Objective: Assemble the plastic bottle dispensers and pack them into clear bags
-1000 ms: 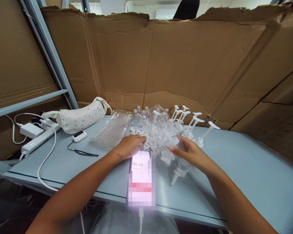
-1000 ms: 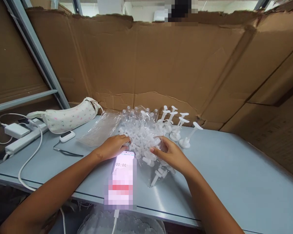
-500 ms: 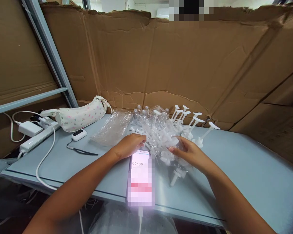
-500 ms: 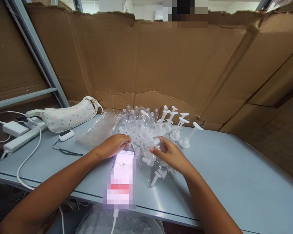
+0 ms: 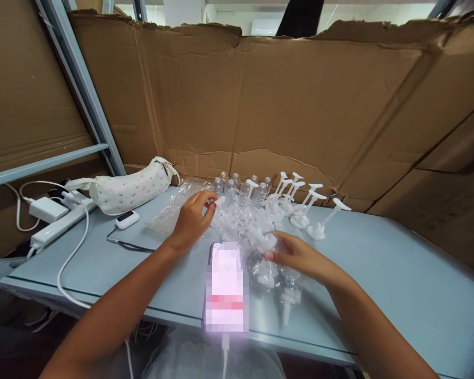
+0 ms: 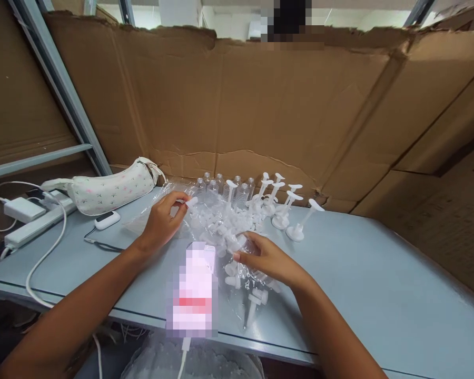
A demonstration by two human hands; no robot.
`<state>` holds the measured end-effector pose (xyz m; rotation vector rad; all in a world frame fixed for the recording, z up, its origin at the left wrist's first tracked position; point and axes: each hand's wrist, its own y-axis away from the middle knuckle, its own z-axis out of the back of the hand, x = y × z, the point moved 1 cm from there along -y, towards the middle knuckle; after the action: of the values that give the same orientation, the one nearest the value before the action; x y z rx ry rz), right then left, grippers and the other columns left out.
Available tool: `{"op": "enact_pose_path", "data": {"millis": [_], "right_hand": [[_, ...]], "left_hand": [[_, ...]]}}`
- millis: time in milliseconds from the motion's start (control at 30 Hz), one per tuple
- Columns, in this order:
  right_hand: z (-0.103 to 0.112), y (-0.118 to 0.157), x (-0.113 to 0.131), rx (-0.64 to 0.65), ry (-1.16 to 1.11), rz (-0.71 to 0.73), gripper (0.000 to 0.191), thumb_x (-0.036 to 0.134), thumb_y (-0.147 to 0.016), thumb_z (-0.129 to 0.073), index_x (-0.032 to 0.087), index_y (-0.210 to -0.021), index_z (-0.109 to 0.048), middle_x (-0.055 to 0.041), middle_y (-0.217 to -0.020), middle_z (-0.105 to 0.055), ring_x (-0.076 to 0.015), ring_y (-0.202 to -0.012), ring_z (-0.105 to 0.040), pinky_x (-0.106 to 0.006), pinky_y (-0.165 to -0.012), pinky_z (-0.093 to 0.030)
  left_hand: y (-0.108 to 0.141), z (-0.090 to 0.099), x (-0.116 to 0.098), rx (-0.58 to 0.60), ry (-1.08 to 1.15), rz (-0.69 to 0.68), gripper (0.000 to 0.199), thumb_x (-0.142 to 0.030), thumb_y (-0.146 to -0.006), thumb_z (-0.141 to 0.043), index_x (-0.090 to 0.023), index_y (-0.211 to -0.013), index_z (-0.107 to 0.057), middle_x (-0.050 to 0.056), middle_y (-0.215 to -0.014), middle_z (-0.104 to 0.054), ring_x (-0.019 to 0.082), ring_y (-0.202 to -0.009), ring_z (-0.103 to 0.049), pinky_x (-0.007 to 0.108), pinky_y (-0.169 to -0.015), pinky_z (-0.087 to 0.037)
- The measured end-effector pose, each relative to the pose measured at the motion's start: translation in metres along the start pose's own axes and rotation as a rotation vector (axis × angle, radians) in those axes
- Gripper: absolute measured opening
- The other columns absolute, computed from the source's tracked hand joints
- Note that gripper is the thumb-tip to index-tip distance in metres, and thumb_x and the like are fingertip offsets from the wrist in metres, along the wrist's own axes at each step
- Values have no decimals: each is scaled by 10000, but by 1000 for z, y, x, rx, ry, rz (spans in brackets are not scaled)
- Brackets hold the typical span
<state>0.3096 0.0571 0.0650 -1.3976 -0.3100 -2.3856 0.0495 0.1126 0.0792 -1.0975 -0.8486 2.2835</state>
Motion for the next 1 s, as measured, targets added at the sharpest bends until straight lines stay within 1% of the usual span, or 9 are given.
{"op": "enact_pose_path", "data": {"millis": [200,333,433,500,600,733,867,933,1000], "right_hand": [[-3,0,-2,36,11,26,369,456,-769,-709,200,-1025,-637,-52,-1034,-660,-230,-978,-609,-338,-871,-487],[-2,0,-2,48,-18,37,372,441,-770,-714,205,-1046,-633,-52,-1072,-654,-233,-1003,-601,-339,-879,-478],[-1,-1,-3,41,-26,29,374,447,-764,-718,212,-1040,-624,-48,-1055,-653,-233,-1005,-597,-346,-892,-468],[-1,-1,-3,14,-14,20,373,480,-771,-703,211,-1016,-620,-50,-1020,-649,-233,-981,-593,-350,-875,-467],[-1,1,-5,-77,-46,-32,440,556,-781,-666,211,-1044,-595,-58,-993,-634,-229,-931,-593,-353,-811,-480],[-5,1,-8,-105,-271,-97,536,597,-757,-675,217,-1103,-520,-54,-965,-634,-200,-837,-613,-325,-714,-492],[-11,-1,-10,-63,-357,-135,560,610,-721,-705,227,-1069,-489,-44,-923,-630,-178,-771,-603,-277,-604,-455],[-13,-1,-11,-25,-373,-134,563,609,-727,-702,233,-1086,-485,-49,-943,-630,-183,-787,-608,-281,-608,-458],[-15,0,-11,-1,-383,-91,553,590,-744,-700,239,-1116,-492,-69,-1041,-629,-205,-886,-620,-312,-693,-488]], "left_hand": [[2,2,-11,73,25,-4,144,-165,-865,-488,-188,-910,-622,37,-950,-693,180,-919,-627,323,-868,-464],[-1,4,-11,165,208,112,148,-211,-859,-531,-195,-893,-674,43,-990,-718,204,-1036,-629,358,-967,-443],[-3,4,-8,201,305,202,168,-250,-864,-556,-202,-905,-711,59,-1107,-713,227,-1211,-559,394,-1091,-360],[-4,4,-6,142,418,271,216,-271,-856,-588,-204,-1028,-698,71,-1264,-648,233,-1284,-505,405,-1130,-321],[-3,1,-6,115,720,479,481,-346,-858,-614,-217,-1315,-538,117,-1437,-502,259,-1287,-508,431,-1085,-389],[8,-10,-14,377,1076,795,807,-433,-833,-655,-241,-1505,-250,207,-1493,-405,307,-1140,-619,479,-951,-491],[21,-22,-23,531,1168,902,988,-423,-803,-702,-253,-1543,-70,225,-1471,-428,284,-1026,-676,458,-914,-504],[25,-27,-25,586,1147,905,946,-388,-806,-706,-214,-1535,-130,227,-1432,-476,261,-968,-691,428,-883,-516],[26,-29,-26,647,1113,884,831,-343,-810,-704,-177,-1496,-266,228,-1395,-513,244,-905,-702,404,-836,-530]]}}
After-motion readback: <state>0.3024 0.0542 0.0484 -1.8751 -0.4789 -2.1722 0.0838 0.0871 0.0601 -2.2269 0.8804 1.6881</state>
